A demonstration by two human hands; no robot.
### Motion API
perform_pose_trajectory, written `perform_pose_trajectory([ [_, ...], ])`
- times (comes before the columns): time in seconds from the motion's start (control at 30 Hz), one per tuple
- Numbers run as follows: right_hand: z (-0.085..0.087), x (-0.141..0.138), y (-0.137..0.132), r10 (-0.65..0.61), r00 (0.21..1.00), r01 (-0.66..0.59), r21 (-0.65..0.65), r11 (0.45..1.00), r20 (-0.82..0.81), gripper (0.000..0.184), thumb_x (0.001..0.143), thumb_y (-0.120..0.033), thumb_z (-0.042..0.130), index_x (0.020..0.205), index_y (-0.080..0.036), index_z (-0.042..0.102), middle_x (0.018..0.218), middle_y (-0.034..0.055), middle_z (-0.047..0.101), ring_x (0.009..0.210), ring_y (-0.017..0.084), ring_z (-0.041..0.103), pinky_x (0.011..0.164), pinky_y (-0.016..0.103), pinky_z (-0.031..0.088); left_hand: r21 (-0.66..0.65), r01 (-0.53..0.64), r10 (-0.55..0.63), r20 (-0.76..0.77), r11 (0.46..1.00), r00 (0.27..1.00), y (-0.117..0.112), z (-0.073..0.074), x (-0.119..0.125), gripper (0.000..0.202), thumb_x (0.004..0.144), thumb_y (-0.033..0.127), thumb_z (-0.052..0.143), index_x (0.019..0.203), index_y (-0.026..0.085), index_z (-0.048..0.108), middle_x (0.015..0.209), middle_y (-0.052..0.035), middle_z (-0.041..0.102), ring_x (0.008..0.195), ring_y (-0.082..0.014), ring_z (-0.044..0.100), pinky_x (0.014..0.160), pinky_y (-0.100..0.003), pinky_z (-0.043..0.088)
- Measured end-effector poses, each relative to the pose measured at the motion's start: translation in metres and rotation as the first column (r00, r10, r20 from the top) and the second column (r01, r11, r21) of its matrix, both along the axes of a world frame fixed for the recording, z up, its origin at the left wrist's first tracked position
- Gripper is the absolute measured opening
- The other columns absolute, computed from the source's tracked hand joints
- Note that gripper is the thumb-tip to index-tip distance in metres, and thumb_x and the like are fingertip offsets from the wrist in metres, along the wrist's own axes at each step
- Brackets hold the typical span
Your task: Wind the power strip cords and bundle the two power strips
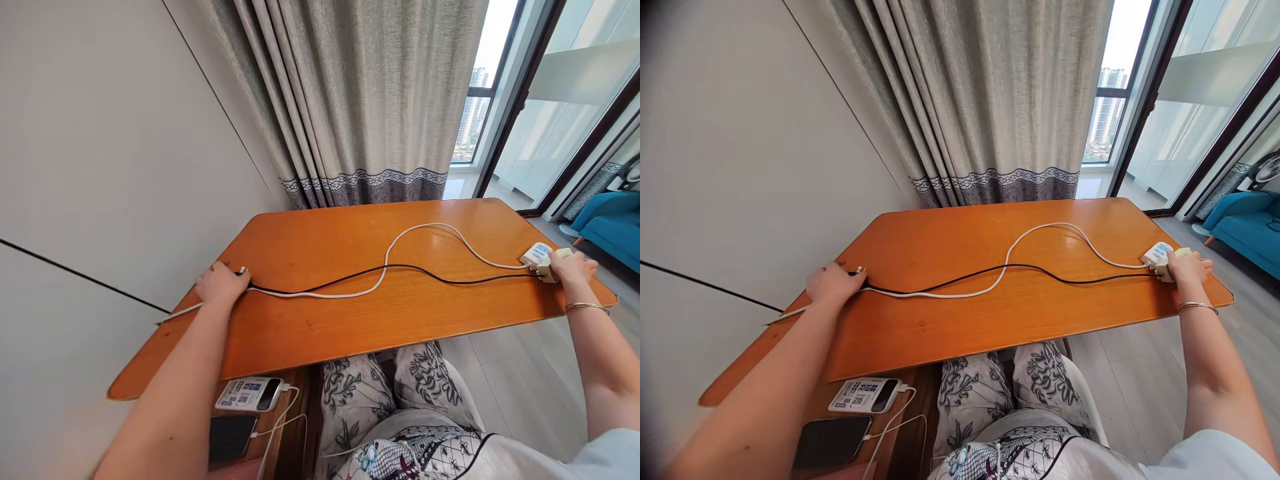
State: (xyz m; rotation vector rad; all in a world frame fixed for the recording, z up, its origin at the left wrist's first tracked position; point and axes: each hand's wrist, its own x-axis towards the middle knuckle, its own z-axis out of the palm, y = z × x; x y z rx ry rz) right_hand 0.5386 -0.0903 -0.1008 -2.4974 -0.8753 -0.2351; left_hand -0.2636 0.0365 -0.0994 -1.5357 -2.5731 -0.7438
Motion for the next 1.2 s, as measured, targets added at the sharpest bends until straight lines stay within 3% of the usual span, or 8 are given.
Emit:
perform_pose_trajectory([
  [0.07, 0.004, -0.015, 0.008, -0.018, 0.999, 0.019, 0.039, 0.999, -0.032, 0.068, 0.085, -0.049, 0.063, 0.136, -0.005, 0.057, 0.135, 0.0403, 0.048, 0.128, 0.047, 0.046, 0.095, 0.057, 0.040, 0.011, 0.107, -0.105, -0.081, 0.994, 0.991, 0.001, 0.007, 0.028, 0.034, 0.075, 0.030, 0.067, 0.103, 0.015, 0.054, 0.118, -0.0224, 0.064, 0.119, -0.0412, 0.056, 0.099, -0.055, 0.045],
  [0.17, 0.007, -0.051, 0.024, 0.369, 0.928, -0.366, -0.057, 0.929, 0.054, 0.062, 0.089, -0.047, 0.058, 0.134, -0.005, 0.059, 0.129, 0.0316, 0.060, 0.127, 0.042, 0.051, 0.107, 0.054, 0.036, 0.082, 0.448, -0.437, -0.116, 0.891, 0.892, -0.003, 0.014, 0.087, 0.028, 0.082, 0.029, 0.060, 0.106, 0.015, 0.058, 0.124, -0.0208, 0.063, 0.124, -0.0362, 0.055, 0.108, -0.049, 0.041],
  [0.33, -0.004, -0.112, 0.039, 0.722, 0.692, -0.694, -0.303, 0.653, -0.026, 0.074, 0.083, -0.066, 0.060, 0.140, -0.018, 0.057, 0.141, 0.0225, 0.058, 0.134, 0.041, 0.050, 0.112, 0.060, 0.035, -0.095, 0.891, -0.893, -0.129, 0.443, 0.431, -0.034, 0.001, 0.183, 0.018, 0.085, 0.037, 0.063, 0.090, 0.020, 0.066, 0.106, -0.0126, 0.068, 0.105, -0.0293, 0.063, 0.097, -0.042, 0.046],
  [0.4, -0.012, -0.124, 0.038, 0.748, 0.661, -0.715, -0.356, 0.602, -0.062, 0.087, 0.078, -0.073, 0.063, 0.147, -0.021, 0.050, 0.149, 0.0220, 0.051, 0.139, 0.043, 0.046, 0.114, 0.065, 0.031, -0.214, 0.912, -0.933, -0.168, 0.350, 0.319, -0.050, -0.007, 0.205, 0.022, 0.084, 0.040, 0.067, 0.094, 0.020, 0.069, 0.104, -0.0125, 0.068, 0.100, -0.0294, 0.064, 0.093, -0.043, 0.047],
  [0.63, -0.032, -0.114, 0.030, 0.725, 0.687, -0.691, -0.344, 0.635, -0.042, 0.067, 0.094, -0.058, 0.049, 0.142, -0.013, 0.055, 0.131, 0.0231, 0.062, 0.124, 0.037, 0.059, 0.106, 0.048, 0.046, -0.290, 0.876, -0.911, -0.273, 0.386, 0.311, -0.051, -0.002, 0.195, 0.015, 0.086, 0.024, 0.059, 0.082, 0.019, 0.073, 0.136, -0.0176, 0.061, 0.120, -0.0352, 0.059, 0.100, -0.050, 0.046],
  [0.77, -0.042, -0.105, 0.033, 0.727, 0.686, -0.678, -0.325, 0.659, 0.044, 0.042, 0.096, -0.039, 0.048, 0.124, -0.016, 0.069, 0.114, 0.0187, 0.068, 0.109, 0.032, 0.064, 0.100, 0.045, 0.048, -0.316, 0.806, -0.850, -0.353, 0.501, 0.391, -0.030, 0.008, 0.156, 0.011, 0.080, 0.020, 0.059, 0.078, 0.018, 0.070, 0.142, -0.0178, 0.059, 0.123, -0.0378, 0.058, 0.102, -0.052, 0.044],
  [1.0, -0.044, -0.104, 0.035, 0.737, 0.675, -0.704, -0.278, 0.654, 0.022, 0.040, 0.096, -0.027, 0.043, 0.121, -0.016, 0.071, 0.112, 0.0172, 0.072, 0.110, 0.031, 0.064, 0.102, 0.045, 0.046, -0.384, 0.482, -0.615, -0.431, 0.787, 0.661, -0.008, 0.010, 0.075, 0.020, 0.075, 0.022, 0.066, 0.066, 0.020, 0.048, 0.089, -0.0114, 0.068, 0.104, -0.0373, 0.064, 0.092, -0.048, 0.046],
  [1.2, -0.021, -0.111, 0.022, 0.781, 0.602, -0.791, -0.262, 0.553, -0.166, 0.056, 0.094, -0.054, 0.048, 0.130, -0.016, 0.066, 0.125, 0.0181, 0.067, 0.121, 0.034, 0.060, 0.105, 0.045, 0.047, -0.341, 0.457, -0.566, -0.396, 0.822, 0.723, -0.010, 0.008, 0.068, 0.013, 0.074, 0.013, 0.059, 0.076, 0.020, 0.047, 0.089, -0.0113, 0.068, 0.096, -0.0355, 0.067, 0.086, -0.045, 0.047],
])
